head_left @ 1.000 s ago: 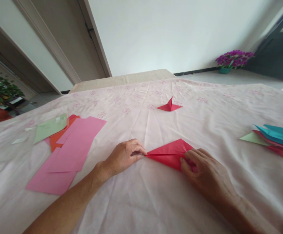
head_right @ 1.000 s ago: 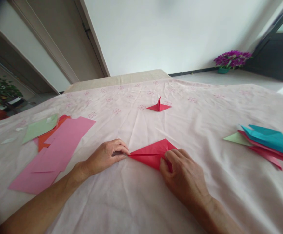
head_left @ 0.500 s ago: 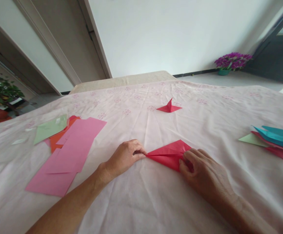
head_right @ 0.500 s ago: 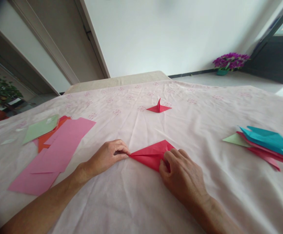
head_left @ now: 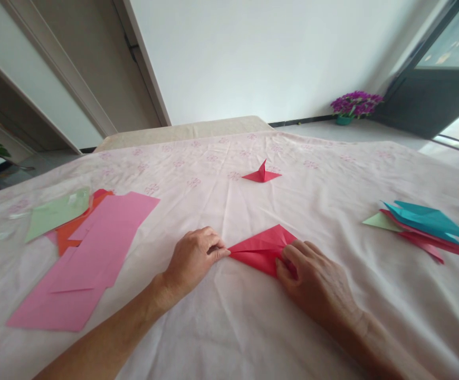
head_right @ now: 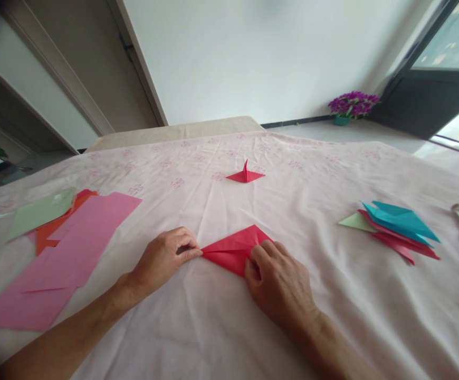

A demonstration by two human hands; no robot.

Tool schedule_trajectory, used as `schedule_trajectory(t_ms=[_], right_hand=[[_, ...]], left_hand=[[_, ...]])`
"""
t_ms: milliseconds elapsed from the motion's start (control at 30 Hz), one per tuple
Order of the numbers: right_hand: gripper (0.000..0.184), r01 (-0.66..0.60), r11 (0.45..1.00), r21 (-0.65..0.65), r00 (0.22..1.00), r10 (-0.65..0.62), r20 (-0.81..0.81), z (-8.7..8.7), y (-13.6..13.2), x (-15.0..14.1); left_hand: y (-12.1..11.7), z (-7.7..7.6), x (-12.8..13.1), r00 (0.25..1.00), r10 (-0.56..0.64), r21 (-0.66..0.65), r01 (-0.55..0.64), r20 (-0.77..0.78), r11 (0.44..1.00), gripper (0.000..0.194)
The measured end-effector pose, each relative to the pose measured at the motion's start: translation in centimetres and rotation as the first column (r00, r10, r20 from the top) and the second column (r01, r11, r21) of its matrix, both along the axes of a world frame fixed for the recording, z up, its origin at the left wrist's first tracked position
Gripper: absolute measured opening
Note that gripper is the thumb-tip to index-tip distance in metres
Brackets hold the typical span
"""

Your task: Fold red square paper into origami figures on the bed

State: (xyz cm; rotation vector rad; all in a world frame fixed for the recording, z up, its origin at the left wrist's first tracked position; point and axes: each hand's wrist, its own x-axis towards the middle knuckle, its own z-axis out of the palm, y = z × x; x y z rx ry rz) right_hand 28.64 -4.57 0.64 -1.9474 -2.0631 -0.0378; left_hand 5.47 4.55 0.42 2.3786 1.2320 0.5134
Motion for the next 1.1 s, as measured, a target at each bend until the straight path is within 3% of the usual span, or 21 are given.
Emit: schedule_trajectory(t_ms=[167,333,433,600,833,1100], right_hand=[[0.022,-0.079,0.988,0.130,0.997,0.075,0.032,-0.1,-0.4,0.2],[0.020,-0.230,0.942,0.246,0.973,0.222,0.058,0.0,-0.6,0.4],[0.017,-0.298,0.923,0.245,0.947,0.318,-0.045,-0.2,-0.2,0.6],[0.018,-0.186,0.978,0.091,0.933,0.205,-0.294,-0.9,1.0,1.2],[0.018,-0.178,0.984,0.028,0.947,0.178,-0.267,-0.9,1.3,1.5],[0.015,-0.148,0.989,0.004,0.959,0.145,-0.243,-0.8,1.2,1.3]], left_hand=[[-0.2,0.1,0.2,1.000,0.005,0.027,-0.005,-0.027,1.000,0.013],[-0.1,-0.1,0.2,0.999,-0.003,0.043,0.004,-0.034,0.999,0.017],[-0.1,-0.4,0.1,0.999,-0.023,0.066,0.025,-0.038,0.998,0.020],[-0.2,-0.7,0.2,0.998,-0.046,0.125,0.051,-0.040,0.991,0.021],[0.1,-0.5,-0.2,0.995,-0.099,0.086,0.099,-0.007,0.991,0.016],[-0.1,0.1,0.1,0.991,-0.091,0.127,0.103,-0.097,0.987,0.015]])
